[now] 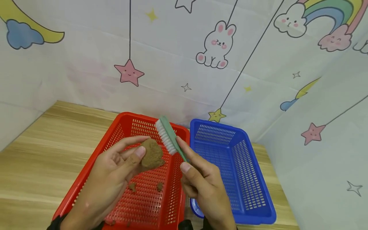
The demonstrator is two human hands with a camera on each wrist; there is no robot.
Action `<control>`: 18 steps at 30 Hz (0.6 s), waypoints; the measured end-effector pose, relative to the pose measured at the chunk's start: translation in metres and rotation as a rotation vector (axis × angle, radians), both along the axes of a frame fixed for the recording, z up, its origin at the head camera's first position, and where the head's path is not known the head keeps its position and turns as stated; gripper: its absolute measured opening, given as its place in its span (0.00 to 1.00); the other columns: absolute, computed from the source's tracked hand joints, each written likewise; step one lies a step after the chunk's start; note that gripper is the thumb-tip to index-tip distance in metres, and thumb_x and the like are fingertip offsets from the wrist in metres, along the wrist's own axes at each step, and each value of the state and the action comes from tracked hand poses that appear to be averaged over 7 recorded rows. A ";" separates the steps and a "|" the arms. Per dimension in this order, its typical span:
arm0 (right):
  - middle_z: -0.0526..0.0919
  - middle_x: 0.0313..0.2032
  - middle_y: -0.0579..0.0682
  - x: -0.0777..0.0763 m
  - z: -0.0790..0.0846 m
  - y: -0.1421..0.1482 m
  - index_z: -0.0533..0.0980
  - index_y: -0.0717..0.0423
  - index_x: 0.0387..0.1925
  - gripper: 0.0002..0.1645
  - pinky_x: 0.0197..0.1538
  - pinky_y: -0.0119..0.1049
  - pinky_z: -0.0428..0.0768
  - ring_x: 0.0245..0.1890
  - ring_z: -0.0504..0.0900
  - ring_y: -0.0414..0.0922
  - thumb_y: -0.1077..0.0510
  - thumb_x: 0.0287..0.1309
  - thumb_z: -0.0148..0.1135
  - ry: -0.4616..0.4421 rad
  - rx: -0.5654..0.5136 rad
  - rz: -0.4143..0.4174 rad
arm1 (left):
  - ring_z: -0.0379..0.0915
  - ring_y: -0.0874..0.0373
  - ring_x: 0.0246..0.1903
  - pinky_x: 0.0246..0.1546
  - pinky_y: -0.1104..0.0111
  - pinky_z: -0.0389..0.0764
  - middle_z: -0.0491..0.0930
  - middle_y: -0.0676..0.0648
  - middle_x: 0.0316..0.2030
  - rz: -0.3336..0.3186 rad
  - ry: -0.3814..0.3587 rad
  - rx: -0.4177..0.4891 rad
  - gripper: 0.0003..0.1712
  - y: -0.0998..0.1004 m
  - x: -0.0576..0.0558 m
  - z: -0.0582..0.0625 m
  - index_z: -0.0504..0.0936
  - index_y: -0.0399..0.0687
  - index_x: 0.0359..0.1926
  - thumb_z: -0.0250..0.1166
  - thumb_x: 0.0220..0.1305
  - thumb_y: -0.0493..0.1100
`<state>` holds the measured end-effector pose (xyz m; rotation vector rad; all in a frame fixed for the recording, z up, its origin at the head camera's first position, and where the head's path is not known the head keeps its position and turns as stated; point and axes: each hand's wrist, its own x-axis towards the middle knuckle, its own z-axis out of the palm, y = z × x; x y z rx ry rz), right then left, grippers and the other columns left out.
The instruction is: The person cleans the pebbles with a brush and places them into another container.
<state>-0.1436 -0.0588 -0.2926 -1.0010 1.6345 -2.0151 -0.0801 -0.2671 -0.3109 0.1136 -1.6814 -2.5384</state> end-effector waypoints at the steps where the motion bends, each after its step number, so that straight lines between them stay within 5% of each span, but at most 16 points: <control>1: 0.57 0.13 0.49 0.001 0.001 -0.001 0.61 0.60 0.73 0.30 0.11 0.29 0.59 0.08 0.52 0.44 0.75 0.72 0.41 0.068 0.061 -0.036 | 0.83 0.47 0.50 0.47 0.69 0.87 0.81 0.38 0.56 0.000 -0.010 0.004 0.25 0.000 -0.001 0.000 0.67 0.39 0.66 0.59 0.74 0.44; 6: 0.62 0.11 0.49 0.005 0.003 -0.002 0.68 0.57 0.69 0.31 0.13 0.23 0.64 0.09 0.57 0.41 0.77 0.67 0.51 0.376 0.289 -0.150 | 0.86 0.45 0.45 0.43 0.65 0.89 0.83 0.38 0.54 0.015 -0.020 -0.023 0.26 0.004 -0.003 -0.001 0.68 0.36 0.65 0.60 0.73 0.43; 10: 0.58 0.09 0.46 0.006 0.003 -0.002 0.70 0.54 0.68 0.31 0.12 0.22 0.56 0.08 0.54 0.33 0.75 0.66 0.54 0.456 0.418 -0.209 | 0.87 0.45 0.42 0.41 0.65 0.89 0.84 0.38 0.54 0.042 -0.053 -0.124 0.27 0.005 -0.002 0.002 0.71 0.38 0.64 0.63 0.70 0.47; 13: 0.57 0.11 0.48 0.006 0.004 -0.003 0.69 0.47 0.69 0.30 0.11 0.24 0.57 0.10 0.55 0.33 0.71 0.70 0.51 0.285 0.419 -0.167 | 0.88 0.45 0.41 0.41 0.66 0.89 0.84 0.38 0.53 0.046 -0.055 -0.144 0.27 0.005 -0.002 0.003 0.72 0.39 0.64 0.63 0.70 0.47; 16: 0.53 0.11 0.52 0.005 0.005 -0.003 0.65 0.49 0.72 0.29 0.08 0.29 0.53 0.07 0.51 0.40 0.69 0.74 0.44 0.009 0.253 -0.075 | 0.87 0.44 0.44 0.43 0.66 0.89 0.83 0.37 0.55 0.041 -0.031 -0.082 0.26 0.003 -0.002 0.001 0.70 0.36 0.64 0.62 0.71 0.44; 18: 0.51 0.10 0.56 0.005 0.005 -0.005 0.64 0.53 0.72 0.29 0.07 0.30 0.50 0.06 0.48 0.45 0.71 0.75 0.41 -0.093 0.155 -0.047 | 0.85 0.45 0.47 0.44 0.67 0.88 0.80 0.36 0.57 0.032 -0.021 -0.040 0.26 0.001 -0.003 0.001 0.69 0.34 0.65 0.62 0.72 0.43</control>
